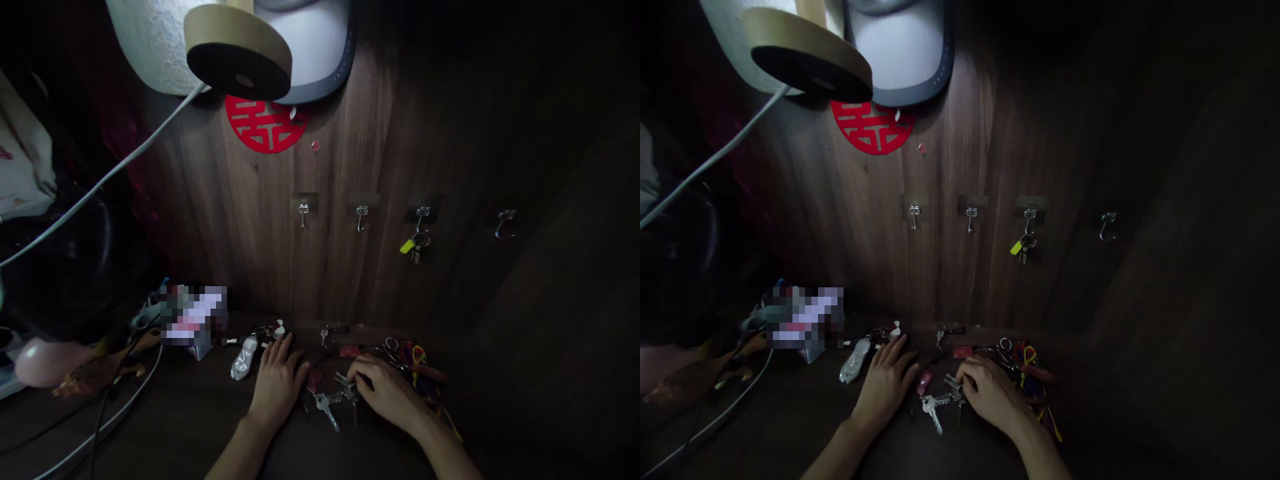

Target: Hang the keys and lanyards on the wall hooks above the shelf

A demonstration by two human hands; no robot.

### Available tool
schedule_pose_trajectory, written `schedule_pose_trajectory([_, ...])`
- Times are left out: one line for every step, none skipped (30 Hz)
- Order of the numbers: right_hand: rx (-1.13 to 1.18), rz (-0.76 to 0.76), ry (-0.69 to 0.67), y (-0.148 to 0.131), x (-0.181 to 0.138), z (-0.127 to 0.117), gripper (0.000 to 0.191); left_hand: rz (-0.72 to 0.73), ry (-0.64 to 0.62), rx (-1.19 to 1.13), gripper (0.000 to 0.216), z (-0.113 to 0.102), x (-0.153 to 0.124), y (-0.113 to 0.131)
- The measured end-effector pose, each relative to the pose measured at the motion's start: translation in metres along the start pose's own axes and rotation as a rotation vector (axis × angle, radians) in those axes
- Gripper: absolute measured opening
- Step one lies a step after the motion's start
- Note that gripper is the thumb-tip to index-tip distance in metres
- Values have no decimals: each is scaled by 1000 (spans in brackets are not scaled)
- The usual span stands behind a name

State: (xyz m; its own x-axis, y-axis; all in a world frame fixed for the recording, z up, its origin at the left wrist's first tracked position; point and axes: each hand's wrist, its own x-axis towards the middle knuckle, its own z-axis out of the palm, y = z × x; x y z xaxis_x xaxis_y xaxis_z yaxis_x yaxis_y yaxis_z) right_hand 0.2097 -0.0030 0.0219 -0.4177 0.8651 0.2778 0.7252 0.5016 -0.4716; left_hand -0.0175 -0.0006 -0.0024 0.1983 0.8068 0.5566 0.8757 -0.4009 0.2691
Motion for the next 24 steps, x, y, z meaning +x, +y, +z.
schedule_pose_trajectory([5,0,-8,0,0,-1,29,1,-33,-18,22,0,0,2])
schedule_pose_trajectory([13,0,-20,0,0,-1,30,-3,-57,-39,22,-1,0,4])
schedule_pose_trajectory([24,4,-31,0,-1,-2,30,-8,-68,-56,24,-2,0,6])
schedule_pose_trajectory([36,8,-40,1,-1,-2,31,-11,-66,-66,26,-3,0,7])
schedule_pose_trajectory([47,12,-44,1,-1,-3,32,-10,-58,-67,26,-4,0,8])
schedule_pose_trajectory([55,16,-45,2,-2,-3,32,-8,-49,-61,26,-4,0,8])
schedule_pose_trajectory([59,19,-43,2,-3,-4,32,-8,-42,-47,26,-4,1,7])
schedule_pose_trajectory([59,22,-44,1,-3,-4,32,-15,-37,-28,26,-4,1,6])
schedule_pose_trajectory([58,25,-45,0,-3,-5,32,-26,-32,-6,26,-5,1,5])
schedule_pose_trajectory([55,29,-46,-1,-4,-6,31,-39,-29,15,27,-5,1,3])
schedule_pose_trajectory([50,34,-47,-2,-4,-6,28,-49,-28,32,27,-5,1,2])
schedule_pose_trajectory([44,40,-47,-3,-4,-7,26,-57,-25,46,27,-6,1,1])
schedule_pose_trajectory([37,47,-46,-4,-4,-8,24,-63,-22,56,26,-6,1,0])
schedule_pose_trajectory([27,53,-44,-4,-4,-8,21,-67,-13,63,24,-7,2,0])
schedule_pose_trajectory([18,56,-43,-4,-4,-9,20,-69,0,69,23,-8,2,-1])
schedule_pose_trajectory([9,57,-41,-3,-4,-9,19,-68,20,72,21,-8,2,-1])
schedule_pose_trajectory([1,55,-39,-1,-4,-8,19,-64,43,69,20,-8,2,0])
schedule_pose_trajectory([-8,53,-35,0,-4,-8,19,-54,66,57,18,-8,2,1])
schedule_pose_trajectory([-16,50,-32,2,-5,-8,18,-38,81,37,18,-9,2,2])
schedule_pose_trajectory([-22,49,-26,3,-5,-8,18,-18,84,10,17,-9,2,4])
schedule_pose_trajectory([-24,48,-19,4,-5,-8,18,6,73,-22,17,-9,3,7])
schedule_pose_trajectory([-22,48,-12,4,-5,-8,18,34,51,-58,17,-9,3,10])
schedule_pose_trajectory([-17,49,-6,4,-5,-8,18,64,18,-93,17,-9,3,13])
schedule_pose_trajectory([-12,50,2,3,-4,-7,17,96,-19,-125,17,-8,3,17])
